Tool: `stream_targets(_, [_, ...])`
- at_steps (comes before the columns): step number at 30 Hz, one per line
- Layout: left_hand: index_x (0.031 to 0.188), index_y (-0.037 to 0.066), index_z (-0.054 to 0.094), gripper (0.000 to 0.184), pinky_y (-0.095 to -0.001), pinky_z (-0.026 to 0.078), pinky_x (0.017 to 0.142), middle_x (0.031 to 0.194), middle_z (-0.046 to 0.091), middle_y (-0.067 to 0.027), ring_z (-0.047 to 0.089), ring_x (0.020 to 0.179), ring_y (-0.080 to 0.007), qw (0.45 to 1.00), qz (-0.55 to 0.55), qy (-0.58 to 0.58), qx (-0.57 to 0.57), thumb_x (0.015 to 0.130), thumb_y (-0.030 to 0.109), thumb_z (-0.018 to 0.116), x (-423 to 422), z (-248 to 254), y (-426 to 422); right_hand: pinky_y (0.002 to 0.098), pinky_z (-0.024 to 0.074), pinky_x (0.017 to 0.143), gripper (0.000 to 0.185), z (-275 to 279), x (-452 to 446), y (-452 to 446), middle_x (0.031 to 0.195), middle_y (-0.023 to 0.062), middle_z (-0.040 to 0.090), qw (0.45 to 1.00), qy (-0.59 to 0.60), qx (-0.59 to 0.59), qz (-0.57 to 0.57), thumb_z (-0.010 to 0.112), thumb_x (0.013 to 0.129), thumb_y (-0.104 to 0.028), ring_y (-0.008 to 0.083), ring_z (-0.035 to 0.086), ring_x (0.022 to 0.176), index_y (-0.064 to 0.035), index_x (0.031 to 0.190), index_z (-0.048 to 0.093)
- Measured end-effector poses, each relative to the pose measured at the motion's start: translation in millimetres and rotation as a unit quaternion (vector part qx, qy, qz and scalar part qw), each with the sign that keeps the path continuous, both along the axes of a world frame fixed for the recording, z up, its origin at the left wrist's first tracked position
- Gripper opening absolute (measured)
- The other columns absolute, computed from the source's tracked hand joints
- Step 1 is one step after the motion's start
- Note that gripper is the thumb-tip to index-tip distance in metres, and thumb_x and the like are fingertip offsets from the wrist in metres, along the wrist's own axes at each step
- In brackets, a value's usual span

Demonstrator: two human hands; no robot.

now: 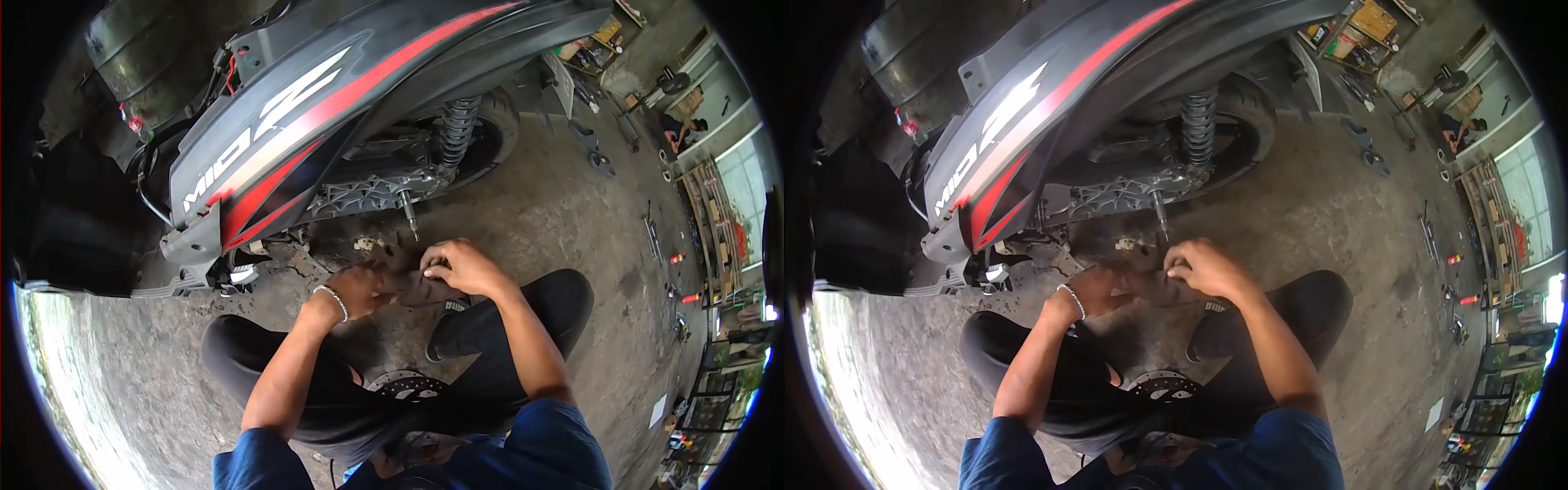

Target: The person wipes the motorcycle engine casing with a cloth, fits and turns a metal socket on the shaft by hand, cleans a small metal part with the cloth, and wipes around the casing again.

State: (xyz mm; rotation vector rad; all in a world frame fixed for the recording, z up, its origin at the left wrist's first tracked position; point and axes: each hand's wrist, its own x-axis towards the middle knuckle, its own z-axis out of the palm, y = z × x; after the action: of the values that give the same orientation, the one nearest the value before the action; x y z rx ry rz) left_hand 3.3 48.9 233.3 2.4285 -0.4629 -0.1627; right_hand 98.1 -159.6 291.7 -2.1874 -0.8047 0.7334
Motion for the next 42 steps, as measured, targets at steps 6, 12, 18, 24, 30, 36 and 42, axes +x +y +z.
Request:
stream_targets(6, [0.083, 0.002, 0.052, 0.032, -0.0301, 0.043, 0.055, 0.067, 0.057, -0.008, 0.053, 0.058, -0.0235, 0.985, 0.037, 0.009, -0.169, 0.078, 0.033, 0.061, 2.9, 25.2, -22.0, 0.0263, 0.0439, 0.063, 0.003, -2.2, -5.8, 9.5, 0.077, 0.0061, 0.06, 0.971, -0.047, 0.215, 0.093, 0.057, 0.077, -0.004, 0.0164, 0.053, 0.062, -0.0018, 0.079, 0.056])
stream_targets(12, [0.078, 0.002, 0.054, 0.033, -0.0276, 0.04, 0.052, 0.063, 0.053, -0.0057, 0.046, 0.056, -0.0142, 0.882, 0.012, 0.274, -0.384, 0.083, 0.034, 0.057, -5.3, 11.7, -55.8, 0.0242, 0.0425, 0.06, 0.004, 11.3, -18.7, 14.8, 0.075, 0.0083, 0.057, 0.854, 0.239, 0.459, -0.048, 0.053, 0.083, -0.005, 0.0153, 0.051, 0.062, -0.0034, 0.086, 0.051])
stream_targets(18, [0.079, 0.0, 0.055, 0.031, -0.0296, 0.04, 0.052, 0.063, 0.055, -0.007, 0.047, 0.055, -0.0154, 0.95, -0.027, 0.264, -0.165, 0.083, 0.031, 0.057, -1.2, 10.1, -47.9, 0.0211, 0.0392, 0.051, 0.006, -17.9, -20.6, 20.0, 0.07, 0.0077, 0.053, 0.776, 0.384, 0.497, -0.057, 0.048, 0.086, -0.004, 0.0117, 0.048, 0.058, -0.005, 0.091, 0.045])
stream_targets(24, [0.082, -0.004, 0.058, 0.02, -0.0275, 0.048, 0.063, 0.079, 0.059, -0.0098, 0.058, 0.064, -0.02, 0.928, 0.128, 0.02, -0.349, 0.08, 0.016, 0.062, 10.8, 32.1, -18.4, 0.0172, 0.0343, 0.043, 0.006, -40.6, -28.2, 31.6, 0.071, 0.008, 0.053, 0.873, 0.272, 0.388, -0.116, 0.046, 0.087, -0.004, 0.0081, 0.048, 0.054, -0.0033, 0.093, 0.044])
stream_targets(30, [0.089, -0.006, 0.059, 0.015, -0.0225, 0.049, 0.067, 0.082, 0.058, -0.009, 0.06, 0.07, -0.0184, 0.909, 0.128, 0.105, -0.383, 0.076, 0.002, 0.063, 7.3, 32.6, -16.0, 0.0179, 0.0352, 0.044, 0.011, -52.1, -33.1, 29.7, 0.066, 0.0044, 0.049, 0.868, 0.32, 0.363, -0.112, 0.045, 0.087, -0.001, 0.0077, 0.046, 0.053, -0.0069, 0.087, 0.036])
stream_targets(36, [0.086, -0.005, 0.062, 0.013, -0.0207, 0.048, 0.067, 0.079, 0.057, -0.0082, 0.059, 0.07, -0.0167, 0.874, 0.128, 0.107, -0.455, 0.074, -0.001, 0.064, 17.0, 14.5, -15.8, 0.019, 0.037, 0.043, 0.014, -44.6, -27.1, 26.0, 0.065, 0.006, 0.05, 0.848, 0.32, 0.41, -0.105, 0.045, 0.087, -0.001, 0.0094, 0.049, 0.053, -0.0071, 0.085, 0.033])
stream_targets(42, [0.076, -0.005, 0.06, 0.008, -0.0229, 0.045, 0.063, 0.077, 0.057, -0.0074, 0.056, 0.066, -0.0157, 0.893, 0.134, 0.056, -0.426, 0.071, -0.001, 0.066, 15.8, 7.6, -18.7, 0.0209, 0.04, 0.048, 0.01, -41.9, -33.9, 25.9, 0.067, 0.0066, 0.05, 0.834, 0.33, 0.436, -0.079, 0.043, 0.089, -0.003, 0.0111, 0.051, 0.056, -0.0068, 0.086, 0.034])
